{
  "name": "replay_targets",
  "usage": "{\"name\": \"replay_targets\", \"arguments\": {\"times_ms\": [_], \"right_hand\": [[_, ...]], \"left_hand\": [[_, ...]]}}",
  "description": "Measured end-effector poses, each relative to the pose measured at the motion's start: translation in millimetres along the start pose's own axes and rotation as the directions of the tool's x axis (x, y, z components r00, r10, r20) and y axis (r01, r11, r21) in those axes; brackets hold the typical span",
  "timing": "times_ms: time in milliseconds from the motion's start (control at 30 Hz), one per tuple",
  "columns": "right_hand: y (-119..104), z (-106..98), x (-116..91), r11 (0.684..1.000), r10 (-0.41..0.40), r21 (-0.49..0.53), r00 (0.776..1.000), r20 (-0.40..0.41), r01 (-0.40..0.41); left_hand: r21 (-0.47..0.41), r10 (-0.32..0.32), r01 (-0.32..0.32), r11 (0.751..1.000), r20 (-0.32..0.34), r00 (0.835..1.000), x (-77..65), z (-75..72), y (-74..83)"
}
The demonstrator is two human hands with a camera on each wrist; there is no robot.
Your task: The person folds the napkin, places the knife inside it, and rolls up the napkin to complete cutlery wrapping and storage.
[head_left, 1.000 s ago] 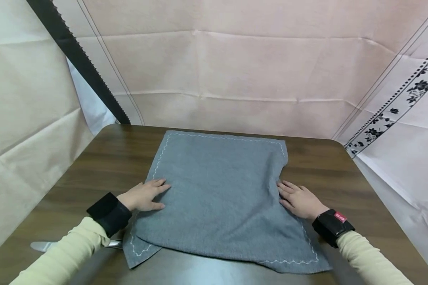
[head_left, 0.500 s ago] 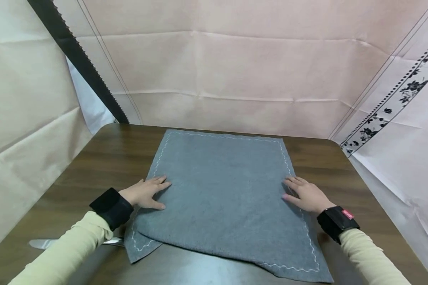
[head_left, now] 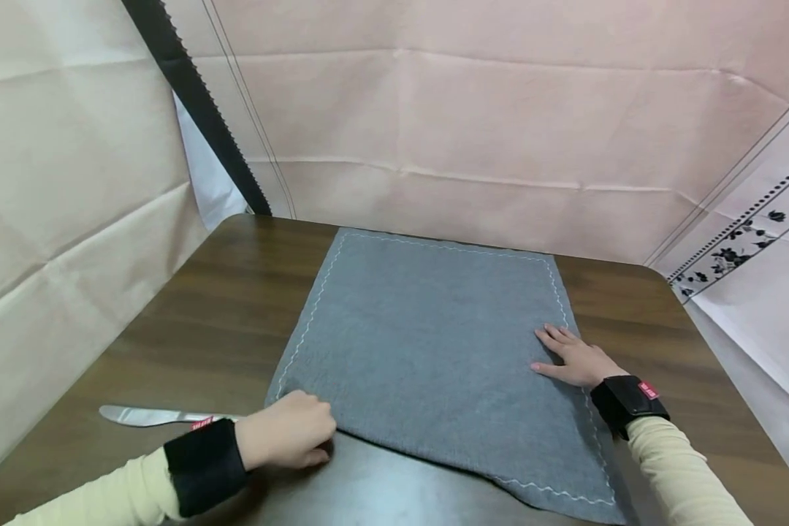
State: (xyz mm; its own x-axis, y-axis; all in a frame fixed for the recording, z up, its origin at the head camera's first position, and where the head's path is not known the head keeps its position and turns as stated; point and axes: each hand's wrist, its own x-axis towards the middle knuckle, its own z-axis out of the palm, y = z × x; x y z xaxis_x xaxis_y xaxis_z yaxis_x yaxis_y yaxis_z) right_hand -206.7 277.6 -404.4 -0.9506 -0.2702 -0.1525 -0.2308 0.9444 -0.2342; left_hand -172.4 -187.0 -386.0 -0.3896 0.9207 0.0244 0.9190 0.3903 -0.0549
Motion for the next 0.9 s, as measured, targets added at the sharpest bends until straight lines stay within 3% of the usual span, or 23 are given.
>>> {"name": "replay_targets", "arguments": {"times_ms": [100,233,367,467,600,667,733,800,900], "right_hand": [[1.5,-2.3,-2.0,1.0,0.0,0.01,1.0,0.002,0.0],[2.7,-3.5,-2.3,1.0,0.005,0.011,1.0,0.004,-0.005],[3.2,-2.3,-1.0,1.0,0.008,0.007,1.0,0.012,-0.009],[5.6,-1.1,-0.7,1.0,0.012,0.006,1.0,0.011,-0.012],[8.7,-2.6,-0.7,1.0,0.025,0.007,1.0,0.012,-0.025],[6.3,-4.6,-0.8,1.0,0.022,-0.022,1.0,-0.002,-0.022],[-0.3,-4.5,-0.8,0.996,-0.024,-0.089,0.998,-0.066,0.018],[-13.6,-1.1,-3.2,0.983,-0.109,-0.164,0.979,-0.172,0.081],[-42.0,10.7,-14.0,0.951,-0.268,-0.233,0.923,-0.278,0.206]], "left_hand": [[0.156,-0.044,0.052,0.986,-0.053,0.998,-9.0,7.0,8.7],[0.189,-0.045,0.061,0.98,-0.086,0.995,-10.7,15.3,5.7],[0.094,-0.056,0.058,0.994,-0.019,0.998,-16.6,9.9,0.1],[-0.079,-0.103,0.104,0.991,0.027,0.994,-28.5,-1.3,-4.0],[-0.252,-0.08,0.078,0.964,0.003,0.997,-43.3,-10.0,-8.3],[-0.279,-0.052,0.048,0.959,-0.008,0.999,-47.4,-9.7,-9.3],[-0.292,-0.038,0.036,0.956,-0.004,0.999,-48.7,-7.6,-10.1],[-0.316,-0.035,0.037,0.948,0.012,0.999,-49.7,-4.9,-11.7],[-0.366,-0.038,0.042,0.93,0.017,0.999,-52.5,-2.3,-16.6]]}}
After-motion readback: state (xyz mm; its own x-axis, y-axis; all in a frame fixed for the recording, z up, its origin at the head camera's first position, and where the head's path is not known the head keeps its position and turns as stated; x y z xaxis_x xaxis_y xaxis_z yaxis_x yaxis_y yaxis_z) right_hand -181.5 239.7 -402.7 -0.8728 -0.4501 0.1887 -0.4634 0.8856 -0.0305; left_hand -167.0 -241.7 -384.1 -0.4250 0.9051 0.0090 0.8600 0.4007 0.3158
